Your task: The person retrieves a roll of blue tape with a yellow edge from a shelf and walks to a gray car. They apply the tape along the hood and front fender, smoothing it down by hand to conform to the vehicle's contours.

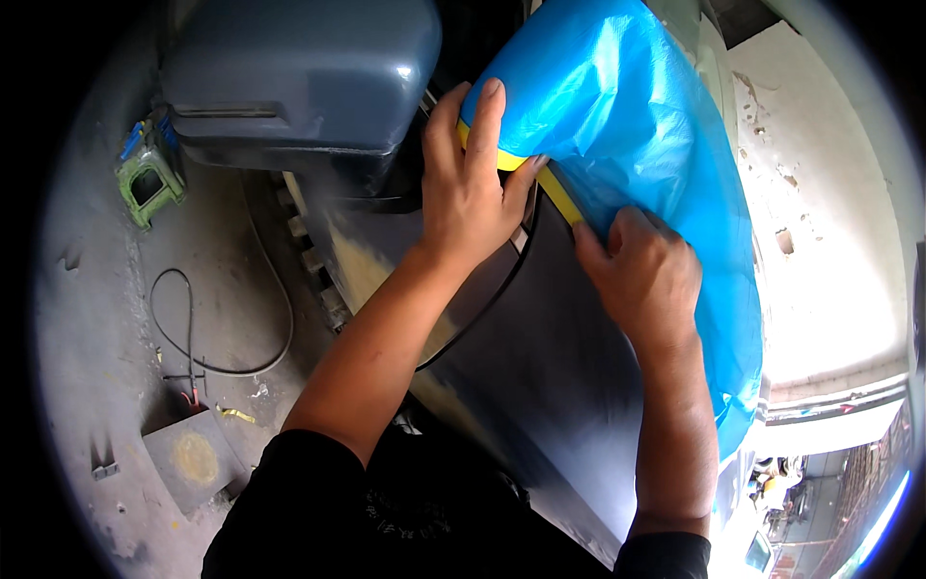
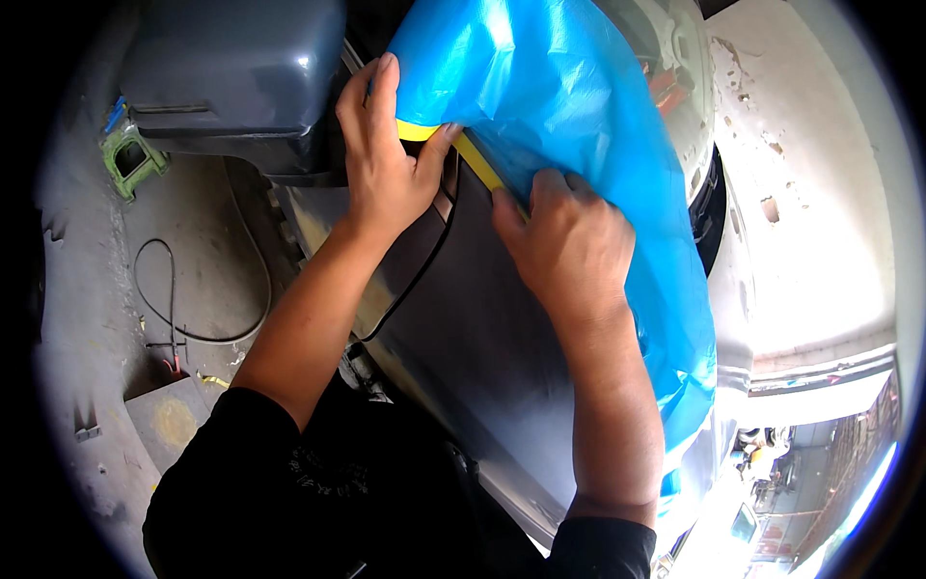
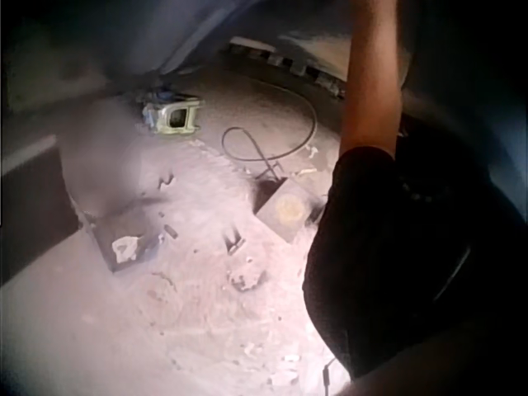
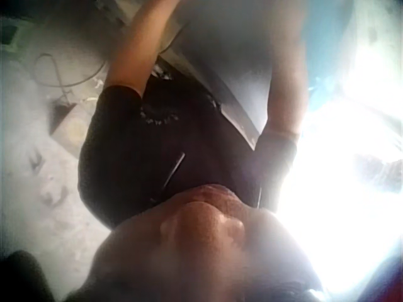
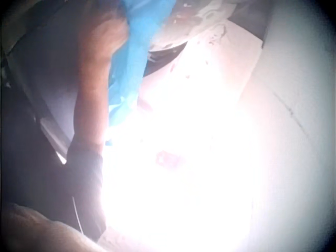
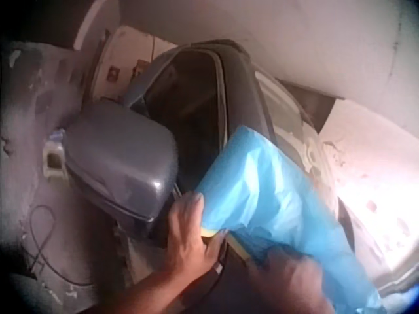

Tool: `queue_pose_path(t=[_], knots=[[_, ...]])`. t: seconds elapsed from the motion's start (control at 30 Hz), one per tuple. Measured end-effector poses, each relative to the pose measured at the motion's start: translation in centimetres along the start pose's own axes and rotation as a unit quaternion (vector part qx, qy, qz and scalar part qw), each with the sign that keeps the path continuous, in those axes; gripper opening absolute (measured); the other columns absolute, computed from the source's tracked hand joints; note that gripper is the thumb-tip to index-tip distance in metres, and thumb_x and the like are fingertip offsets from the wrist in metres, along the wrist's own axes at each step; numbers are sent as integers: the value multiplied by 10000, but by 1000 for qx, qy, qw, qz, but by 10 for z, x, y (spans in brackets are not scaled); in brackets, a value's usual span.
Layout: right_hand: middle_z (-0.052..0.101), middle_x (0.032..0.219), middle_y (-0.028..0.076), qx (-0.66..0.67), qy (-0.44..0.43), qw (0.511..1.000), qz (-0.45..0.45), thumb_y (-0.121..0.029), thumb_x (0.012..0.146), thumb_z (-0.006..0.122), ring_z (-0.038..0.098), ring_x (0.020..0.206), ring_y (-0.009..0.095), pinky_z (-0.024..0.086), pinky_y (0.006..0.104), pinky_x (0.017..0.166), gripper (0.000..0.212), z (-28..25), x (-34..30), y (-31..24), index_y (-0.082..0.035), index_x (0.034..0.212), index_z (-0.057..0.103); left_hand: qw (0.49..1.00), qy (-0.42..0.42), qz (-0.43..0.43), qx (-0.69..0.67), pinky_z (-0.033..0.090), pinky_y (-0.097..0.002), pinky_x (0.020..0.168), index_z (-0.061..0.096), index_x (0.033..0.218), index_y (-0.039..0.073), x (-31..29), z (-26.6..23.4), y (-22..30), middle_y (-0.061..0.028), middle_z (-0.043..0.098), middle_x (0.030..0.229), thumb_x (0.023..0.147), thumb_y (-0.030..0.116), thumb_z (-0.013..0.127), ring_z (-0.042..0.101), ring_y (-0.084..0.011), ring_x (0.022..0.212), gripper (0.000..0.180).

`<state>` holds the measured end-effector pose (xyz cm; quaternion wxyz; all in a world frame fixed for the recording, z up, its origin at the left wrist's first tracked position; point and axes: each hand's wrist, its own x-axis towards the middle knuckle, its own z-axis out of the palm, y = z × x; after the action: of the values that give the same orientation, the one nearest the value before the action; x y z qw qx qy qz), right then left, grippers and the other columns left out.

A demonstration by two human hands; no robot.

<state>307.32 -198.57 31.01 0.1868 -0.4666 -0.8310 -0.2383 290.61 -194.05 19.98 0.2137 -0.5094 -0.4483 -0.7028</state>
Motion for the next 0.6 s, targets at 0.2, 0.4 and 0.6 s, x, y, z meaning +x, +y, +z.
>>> queue_pose_path(t=[0.2,0.4,0.6], knots=[[670,709,98,-41,5,999,-35,-363,782,809,676,579,301,541,392,514,357,3,3,1,-83,685,610,1000,21,8,19,517,-472,947,351,1538,76,-1,1,-1,-269,368,1412,814,181,851,523,-432,1206,885],[663,707,86,-77,7,996,-51,-355,787,806,678,577,283,541,376,506,341,4,7,-6,-95,688,609,998,45,7,36,519,-456,952,382,1522,89,-8,7,-4,-251,359,1419,773,189,886,507,-420,1215,908],[666,725,81,-106,-2,989,-99,-336,812,790,689,591,267,547,369,513,291,1,18,-16,-100,744,634,999,42,5,25,506,-457,966,391,1530,110,-7,7,-5,-247,348,1416,773,205,884,495,-421,1218,909]])
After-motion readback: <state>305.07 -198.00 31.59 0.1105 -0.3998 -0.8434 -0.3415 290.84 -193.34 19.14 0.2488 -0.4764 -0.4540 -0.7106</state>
